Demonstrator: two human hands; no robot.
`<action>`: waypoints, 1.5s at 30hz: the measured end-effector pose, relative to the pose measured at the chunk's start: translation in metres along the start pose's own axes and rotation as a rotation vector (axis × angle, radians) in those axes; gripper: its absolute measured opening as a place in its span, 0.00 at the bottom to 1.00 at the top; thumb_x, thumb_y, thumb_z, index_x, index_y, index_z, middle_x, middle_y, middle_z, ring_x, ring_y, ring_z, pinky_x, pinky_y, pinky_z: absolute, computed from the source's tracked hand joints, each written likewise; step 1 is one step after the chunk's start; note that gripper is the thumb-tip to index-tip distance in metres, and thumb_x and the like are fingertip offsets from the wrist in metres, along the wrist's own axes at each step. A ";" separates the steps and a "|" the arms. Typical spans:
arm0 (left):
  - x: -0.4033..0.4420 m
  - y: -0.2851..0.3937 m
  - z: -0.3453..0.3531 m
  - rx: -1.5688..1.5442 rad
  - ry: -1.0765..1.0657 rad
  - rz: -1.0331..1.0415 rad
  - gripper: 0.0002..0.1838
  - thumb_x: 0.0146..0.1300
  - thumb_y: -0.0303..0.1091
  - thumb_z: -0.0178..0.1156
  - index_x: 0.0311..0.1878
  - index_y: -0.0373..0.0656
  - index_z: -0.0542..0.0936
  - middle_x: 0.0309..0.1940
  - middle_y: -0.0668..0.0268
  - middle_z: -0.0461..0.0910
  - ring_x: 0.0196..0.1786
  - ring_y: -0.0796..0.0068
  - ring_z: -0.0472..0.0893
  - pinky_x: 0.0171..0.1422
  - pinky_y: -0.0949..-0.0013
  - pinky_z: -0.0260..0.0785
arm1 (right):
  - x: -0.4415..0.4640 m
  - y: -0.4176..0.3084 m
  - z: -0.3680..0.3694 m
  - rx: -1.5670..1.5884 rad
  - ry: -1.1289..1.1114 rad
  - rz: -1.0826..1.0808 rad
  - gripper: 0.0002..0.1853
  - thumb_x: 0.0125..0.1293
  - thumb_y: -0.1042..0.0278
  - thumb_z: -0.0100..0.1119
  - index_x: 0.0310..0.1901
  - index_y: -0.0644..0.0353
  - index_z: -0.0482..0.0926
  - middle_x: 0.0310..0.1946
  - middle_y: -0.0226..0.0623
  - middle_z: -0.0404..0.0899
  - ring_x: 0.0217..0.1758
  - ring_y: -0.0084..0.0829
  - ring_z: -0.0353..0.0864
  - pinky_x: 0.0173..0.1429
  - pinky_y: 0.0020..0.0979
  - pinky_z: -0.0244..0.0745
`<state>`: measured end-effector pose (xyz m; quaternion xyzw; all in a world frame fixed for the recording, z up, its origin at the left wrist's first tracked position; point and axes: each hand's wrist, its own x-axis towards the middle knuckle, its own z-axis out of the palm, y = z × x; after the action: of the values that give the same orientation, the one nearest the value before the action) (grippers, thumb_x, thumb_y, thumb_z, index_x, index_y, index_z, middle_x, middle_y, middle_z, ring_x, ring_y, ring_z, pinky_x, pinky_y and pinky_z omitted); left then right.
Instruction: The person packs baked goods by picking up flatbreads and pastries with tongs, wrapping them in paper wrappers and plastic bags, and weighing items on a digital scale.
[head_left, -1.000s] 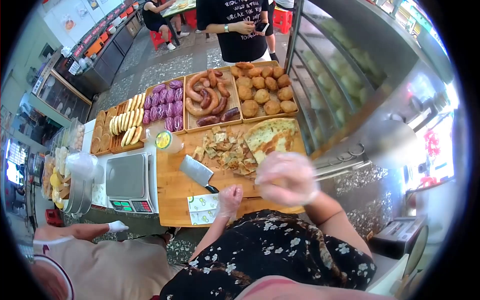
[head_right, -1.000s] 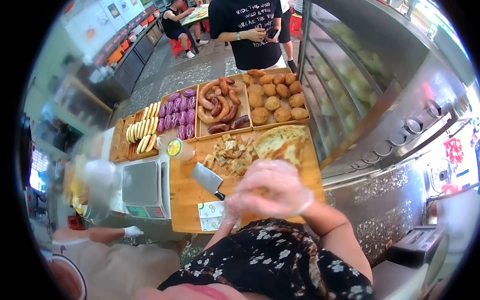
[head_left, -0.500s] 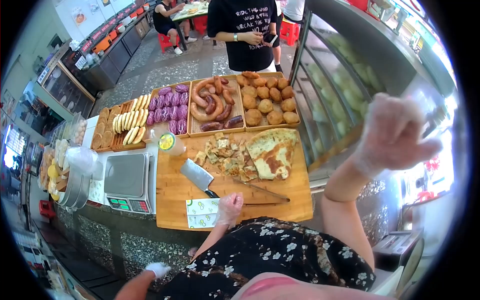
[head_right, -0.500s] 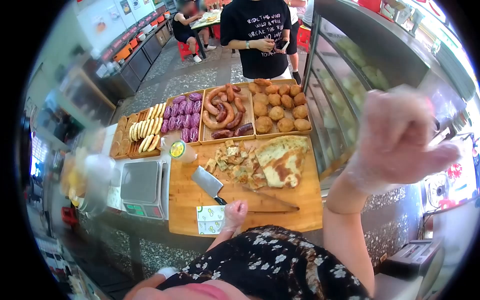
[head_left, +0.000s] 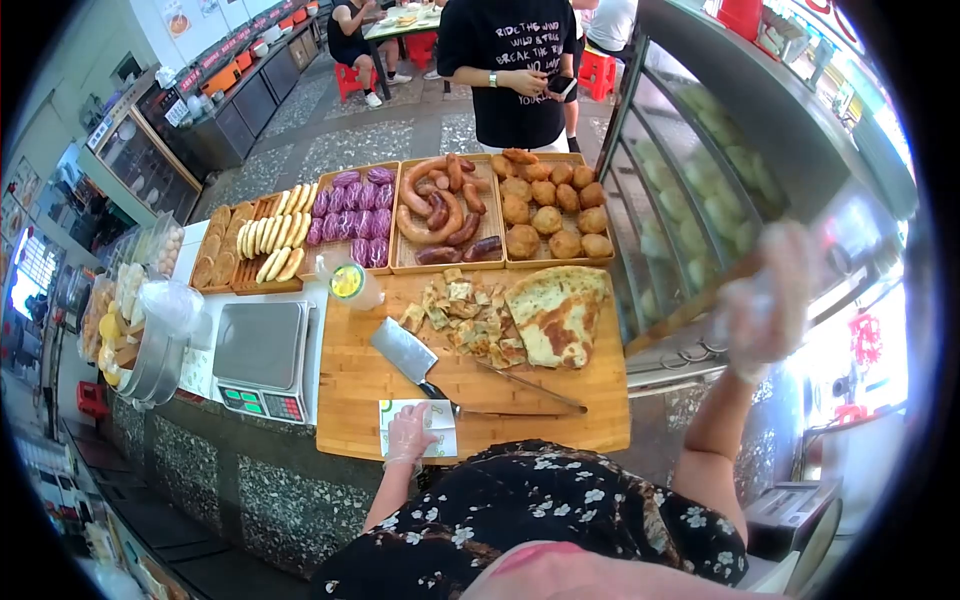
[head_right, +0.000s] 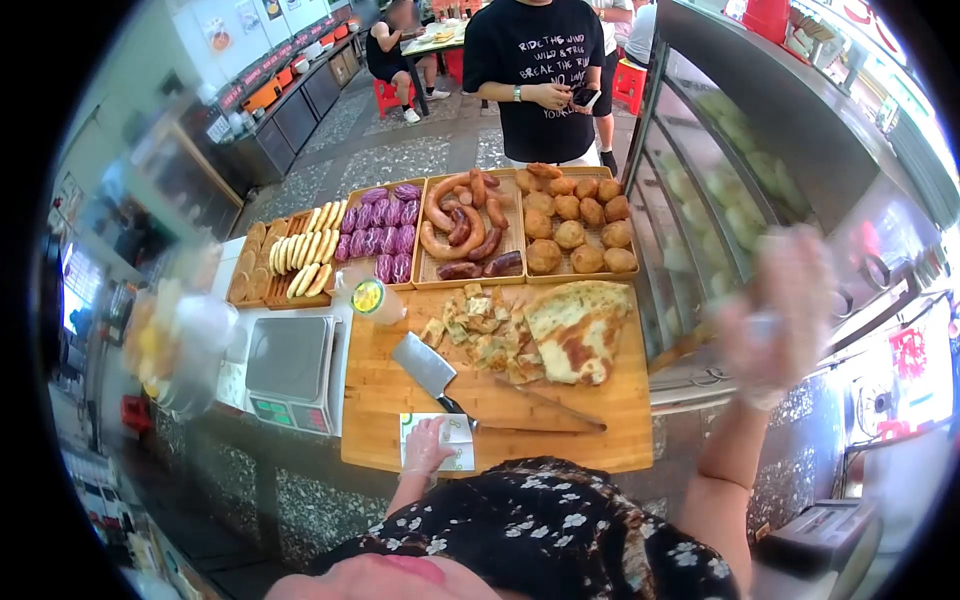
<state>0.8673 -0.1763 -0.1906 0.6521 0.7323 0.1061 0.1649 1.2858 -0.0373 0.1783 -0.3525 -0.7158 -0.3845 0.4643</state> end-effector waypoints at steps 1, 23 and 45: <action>0.002 -0.011 0.007 0.081 -0.122 -0.016 0.30 0.40 0.41 0.74 0.50 0.49 0.77 0.47 0.56 0.76 0.52 0.55 0.75 0.54 0.56 0.69 | -0.012 0.021 -0.007 -0.038 0.208 0.201 0.17 0.63 0.67 0.55 0.49 0.71 0.78 0.48 0.46 0.80 0.52 0.41 0.78 0.59 0.39 0.70; 0.017 -0.049 0.049 -0.151 -0.184 -0.059 0.06 0.49 0.41 0.65 0.29 0.52 0.84 0.31 0.64 0.81 0.37 0.62 0.81 0.44 0.61 0.73 | -0.076 -0.072 0.078 0.649 0.046 0.815 0.10 0.60 0.79 0.56 0.44 0.63 0.77 0.30 0.34 0.80 0.33 0.26 0.78 0.40 0.25 0.73; 0.051 -0.040 0.048 -0.112 -0.448 -0.352 0.12 0.37 0.39 0.72 0.28 0.52 0.81 0.35 0.63 0.83 0.44 0.63 0.81 0.51 0.65 0.72 | -0.350 -0.184 0.080 0.534 -1.208 0.328 0.42 0.50 0.46 0.67 0.62 0.63 0.64 0.53 0.48 0.72 0.55 0.46 0.71 0.58 0.40 0.67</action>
<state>0.8438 -0.1337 -0.2552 0.5120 0.7726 -0.0307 0.3741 1.2080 -0.1028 -0.2123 -0.4825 -0.8571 0.1452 0.1068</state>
